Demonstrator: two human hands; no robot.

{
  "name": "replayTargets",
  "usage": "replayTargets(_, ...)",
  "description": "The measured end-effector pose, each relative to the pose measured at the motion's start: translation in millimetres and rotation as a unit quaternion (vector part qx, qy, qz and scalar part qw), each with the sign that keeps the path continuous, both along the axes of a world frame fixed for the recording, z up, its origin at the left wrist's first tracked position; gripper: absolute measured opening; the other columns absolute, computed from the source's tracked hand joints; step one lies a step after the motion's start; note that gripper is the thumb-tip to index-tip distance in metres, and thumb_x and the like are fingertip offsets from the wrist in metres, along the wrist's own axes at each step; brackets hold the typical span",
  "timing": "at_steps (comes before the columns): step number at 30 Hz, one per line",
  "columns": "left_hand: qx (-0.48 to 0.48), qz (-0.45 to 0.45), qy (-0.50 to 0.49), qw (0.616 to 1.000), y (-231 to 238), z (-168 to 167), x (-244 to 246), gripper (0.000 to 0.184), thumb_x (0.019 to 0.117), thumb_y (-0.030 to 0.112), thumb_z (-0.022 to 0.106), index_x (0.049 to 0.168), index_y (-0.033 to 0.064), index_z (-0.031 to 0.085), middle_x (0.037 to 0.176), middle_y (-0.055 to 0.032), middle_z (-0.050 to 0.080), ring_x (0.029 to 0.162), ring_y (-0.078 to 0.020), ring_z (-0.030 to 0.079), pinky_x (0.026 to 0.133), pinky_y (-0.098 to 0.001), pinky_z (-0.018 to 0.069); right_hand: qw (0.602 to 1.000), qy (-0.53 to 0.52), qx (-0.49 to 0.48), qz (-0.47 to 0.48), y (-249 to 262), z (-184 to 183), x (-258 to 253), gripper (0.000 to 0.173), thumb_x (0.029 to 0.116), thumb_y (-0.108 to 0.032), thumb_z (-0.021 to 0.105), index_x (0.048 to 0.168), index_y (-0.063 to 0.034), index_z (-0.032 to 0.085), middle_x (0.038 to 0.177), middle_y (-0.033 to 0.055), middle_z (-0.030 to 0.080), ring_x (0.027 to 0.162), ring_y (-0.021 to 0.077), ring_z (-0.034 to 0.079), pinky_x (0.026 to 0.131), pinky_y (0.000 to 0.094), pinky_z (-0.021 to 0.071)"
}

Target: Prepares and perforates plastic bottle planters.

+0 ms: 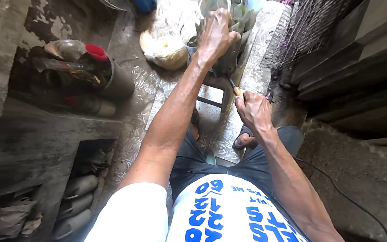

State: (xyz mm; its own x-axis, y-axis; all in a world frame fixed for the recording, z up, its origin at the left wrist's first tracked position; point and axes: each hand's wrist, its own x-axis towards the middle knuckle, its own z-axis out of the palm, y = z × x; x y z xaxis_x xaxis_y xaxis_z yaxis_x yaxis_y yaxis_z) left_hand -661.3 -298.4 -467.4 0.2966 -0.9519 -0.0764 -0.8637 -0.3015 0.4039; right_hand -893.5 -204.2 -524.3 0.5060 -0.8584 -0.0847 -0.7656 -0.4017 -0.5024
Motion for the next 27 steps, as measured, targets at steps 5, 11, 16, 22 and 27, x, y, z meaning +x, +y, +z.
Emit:
replayTargets(5, 0.000, -0.004, -0.013, 1.000, 0.6, 1.0, -1.0, 0.040, 0.0927, 0.046, 0.067, 0.106, 0.0081, 0.073, 0.116, -0.0128, 0.070, 0.117, -0.0289, 0.064, 0.102, -0.0514, 0.0481, 0.998, 0.052, 0.035, -0.023, -11.1, 2.8, 13.3, 0.045, 0.1051, -0.040, 0.042, 0.090, -0.0043, 0.064, 0.080, 0.0196, 0.066, 0.080, 0.0407, 0.069, 0.063, 0.0583, 0.0484)
replayTargets(11, 0.003, -0.001, -0.019, 1.000, 1.5, 1.2, -4.2, 0.040, 0.0929, 0.045, 0.067, 0.106, 0.0079, 0.072, 0.117, -0.0132, 0.070, 0.118, -0.0297, 0.064, 0.103, -0.0515, 0.0474, 0.996, 0.066, 0.053, -0.026, -14.1, 1.6, 12.6, 0.046, 0.1054, -0.042, 0.042, 0.094, -0.0053, 0.066, 0.086, 0.0185, 0.069, 0.086, 0.0397, 0.070, 0.068, 0.0595, 0.0496)
replayTargets(16, -0.006, 0.001, -0.016, 1.000, 2.5, 0.1, -3.9, 0.040, 0.0924, 0.045, 0.068, 0.106, 0.0082, 0.073, 0.116, -0.0134, 0.071, 0.117, -0.0302, 0.064, 0.102, -0.0517, 0.0479, 1.000, -0.023, 0.012, -0.001, 4.3, 12.6, -11.1, 0.049, 0.1081, -0.045, 0.039, 0.086, -0.0066, 0.059, 0.068, 0.0171, 0.057, 0.063, 0.0383, 0.062, 0.049, 0.0551, 0.0437)
replayTargets(22, -0.012, -0.001, -0.018, 1.000, 1.7, -1.4, -3.4, 0.040, 0.0913, 0.045, 0.069, 0.105, 0.0081, 0.073, 0.115, -0.0133, 0.071, 0.116, -0.0303, 0.065, 0.101, -0.0520, 0.0486, 0.999, -0.046, -0.012, -0.014, 4.7, 15.6, -9.0, 0.047, 0.1082, -0.044, 0.040, 0.086, -0.0069, 0.060, 0.066, 0.0145, 0.056, 0.058, 0.0358, 0.060, 0.047, 0.0532, 0.0422)
replayTargets(27, -0.011, 0.003, -0.005, 1.000, 3.7, 0.9, -4.3, 0.039, 0.0920, 0.043, 0.069, 0.107, 0.0071, 0.073, 0.115, -0.0144, 0.071, 0.115, -0.0312, 0.065, 0.100, -0.0533, 0.0491, 0.998, -0.058, -0.016, -0.012, 2.4, 14.0, -6.9, 0.044, 0.1084, -0.042, 0.042, 0.090, -0.0069, 0.062, 0.067, 0.0146, 0.057, 0.059, 0.0353, 0.060, 0.049, 0.0533, 0.0432)
